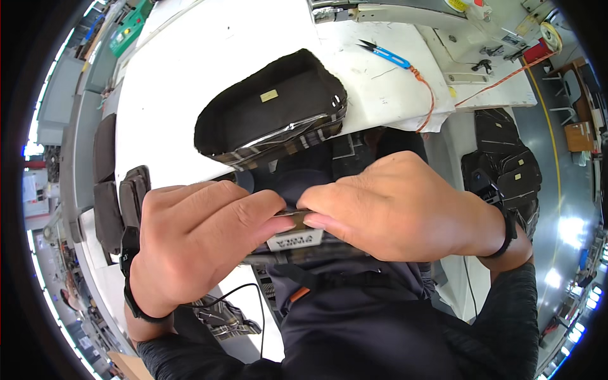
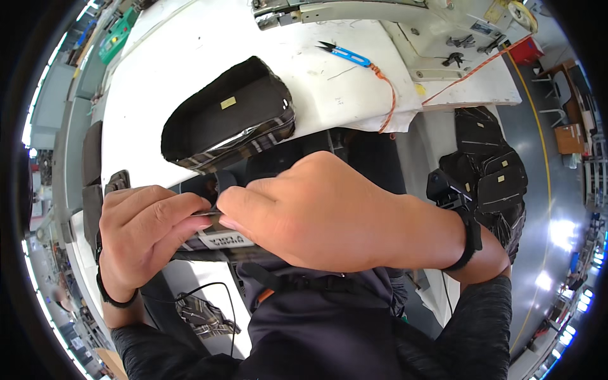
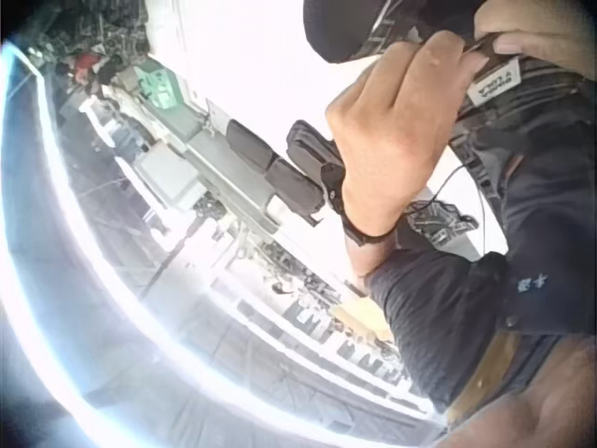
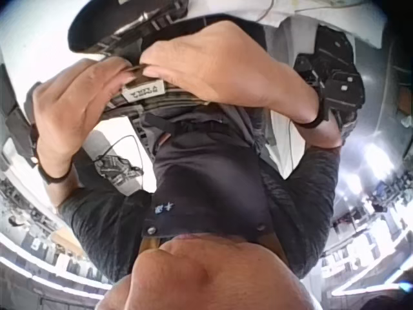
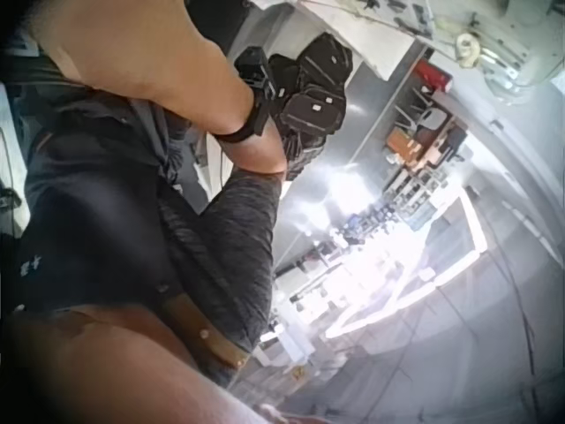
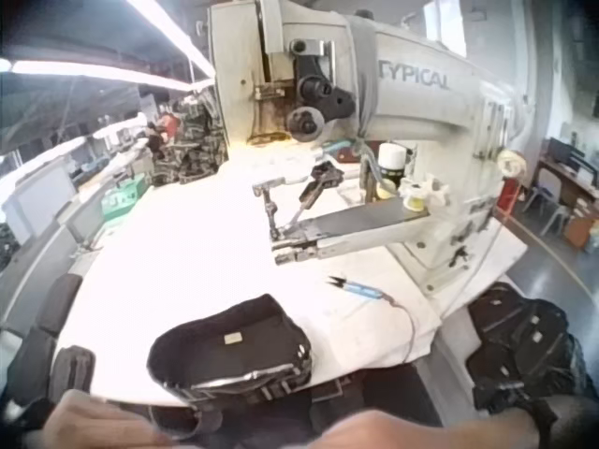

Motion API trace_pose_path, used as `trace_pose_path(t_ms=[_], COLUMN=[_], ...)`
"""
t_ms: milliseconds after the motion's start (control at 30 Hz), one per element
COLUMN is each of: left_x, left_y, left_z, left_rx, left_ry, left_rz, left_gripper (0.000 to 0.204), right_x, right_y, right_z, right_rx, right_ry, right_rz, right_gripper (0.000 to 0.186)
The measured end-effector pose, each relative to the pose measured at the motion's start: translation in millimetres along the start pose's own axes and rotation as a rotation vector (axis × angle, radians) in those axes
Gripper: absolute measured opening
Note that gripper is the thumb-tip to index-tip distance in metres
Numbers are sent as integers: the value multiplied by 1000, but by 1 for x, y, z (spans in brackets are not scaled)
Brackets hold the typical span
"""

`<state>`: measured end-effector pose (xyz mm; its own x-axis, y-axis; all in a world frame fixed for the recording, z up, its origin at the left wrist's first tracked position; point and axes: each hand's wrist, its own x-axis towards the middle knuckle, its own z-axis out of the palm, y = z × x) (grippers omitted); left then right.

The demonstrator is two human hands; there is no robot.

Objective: Sewing and assembling components of leather or fabric bags using an industrial sewing machine.

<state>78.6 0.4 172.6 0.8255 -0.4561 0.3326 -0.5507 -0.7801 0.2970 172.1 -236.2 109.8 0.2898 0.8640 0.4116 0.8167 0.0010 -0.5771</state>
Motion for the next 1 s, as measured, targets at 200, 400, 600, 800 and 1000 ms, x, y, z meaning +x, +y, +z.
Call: trace_pose_path(t_ms=[200, 400, 600, 800, 1000], left_x=[-3, -5, -12, -27, -20], left_y=[-45, -133, -181, -183, -174], left_z=[-1, 26, 69, 81, 91], left_rx=[-250, -217, -386, -660, -740], left_ry=[-160, -6, 147, 123, 206], left_rz=[-297, -429, -533, -705, -724], left_gripper=[19, 14, 17, 13, 12], right_x=[30, 78, 91, 85, 76], right_y=[37, 97, 156, 142, 144], right_z=[-22, -6, 28, 25, 26], right_rx=[70, -62, -364, 115, 175], right_ry=[-183, -21, 237, -28, 108], right_rz=[192, 234, -109, 407, 405], right_gripper=[18, 18, 16, 21, 24])
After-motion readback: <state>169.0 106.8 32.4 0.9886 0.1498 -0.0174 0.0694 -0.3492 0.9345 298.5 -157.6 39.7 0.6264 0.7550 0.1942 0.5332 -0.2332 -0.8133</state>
